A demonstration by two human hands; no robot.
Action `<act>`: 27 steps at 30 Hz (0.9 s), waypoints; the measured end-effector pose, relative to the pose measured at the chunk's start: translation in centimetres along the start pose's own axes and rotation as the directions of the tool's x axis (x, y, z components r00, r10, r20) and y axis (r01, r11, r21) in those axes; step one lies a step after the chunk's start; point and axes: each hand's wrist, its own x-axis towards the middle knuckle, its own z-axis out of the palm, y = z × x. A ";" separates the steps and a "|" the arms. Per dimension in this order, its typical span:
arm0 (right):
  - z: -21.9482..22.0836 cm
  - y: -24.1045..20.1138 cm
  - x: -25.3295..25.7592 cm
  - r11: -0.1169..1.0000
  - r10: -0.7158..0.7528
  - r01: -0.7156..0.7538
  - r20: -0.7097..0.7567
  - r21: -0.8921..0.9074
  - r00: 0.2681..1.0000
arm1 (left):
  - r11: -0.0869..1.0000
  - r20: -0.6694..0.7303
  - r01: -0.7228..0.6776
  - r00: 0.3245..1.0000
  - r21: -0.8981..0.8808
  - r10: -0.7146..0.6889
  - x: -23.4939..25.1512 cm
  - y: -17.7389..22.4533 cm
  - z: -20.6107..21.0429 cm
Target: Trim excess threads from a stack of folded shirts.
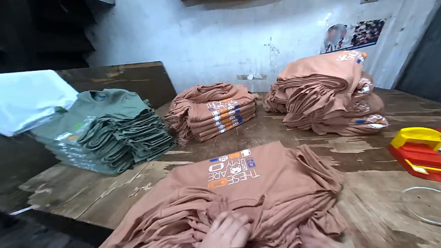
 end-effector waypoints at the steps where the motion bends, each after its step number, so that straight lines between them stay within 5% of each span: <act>1: -0.2 0.2 1.2 0.984 -0.024 0.043 -0.108 0.175 0.994 | 1.000 -0.021 -0.015 1.000 0.007 0.015 -0.5 0.3 0.1; 3: -0.4 -0.9 3.7 0.951 -0.073 0.117 -0.160 0.285 0.984 | 0.996 -0.080 -0.062 0.995 0.059 0.067 -1.5 0.5 0.6; 6: 0.7 -4.8 5.9 0.987 -0.142 0.150 0.122 -0.054 0.982 | 0.981 -0.137 -0.126 0.980 0.149 0.147 -2.5 0.2 1.4; 8: 2.6 -5.5 5.6 0.970 -0.169 0.186 0.114 -0.156 0.979 | 0.981 -0.094 -0.143 0.983 0.131 0.156 -2.4 0.1 0.9; 11: 3.4 -4.2 4.0 0.972 -0.229 0.233 -0.144 0.016 0.963 | 0.988 -0.076 -0.151 0.985 0.041 0.154 -1.2 -0.2 -0.8; 15: 2.9 -2.8 3.1 0.917 -0.067 0.169 -0.279 0.360 0.958 | 0.992 -0.348 -0.054 0.933 0.115 0.091 1.5 1.1 -3.2; 18: 2.6 -3.0 3.6 0.903 0.009 0.109 -0.273 0.415 0.962 | 0.989 -0.197 0.076 0.979 0.123 -0.050 4.5 2.3 -5.3; 23: 3.2 -3.5 3.8 0.890 0.018 0.116 -0.288 0.440 0.957 | 0.945 -0.135 -0.255 0.949 0.206 0.285 7.5 1.2 -4.8; 27: 3.6 -3.7 3.5 0.900 -0.020 0.155 -0.316 0.408 0.949 | 0.879 -0.094 -0.365 0.907 0.308 0.410 8.3 1.9 -3.7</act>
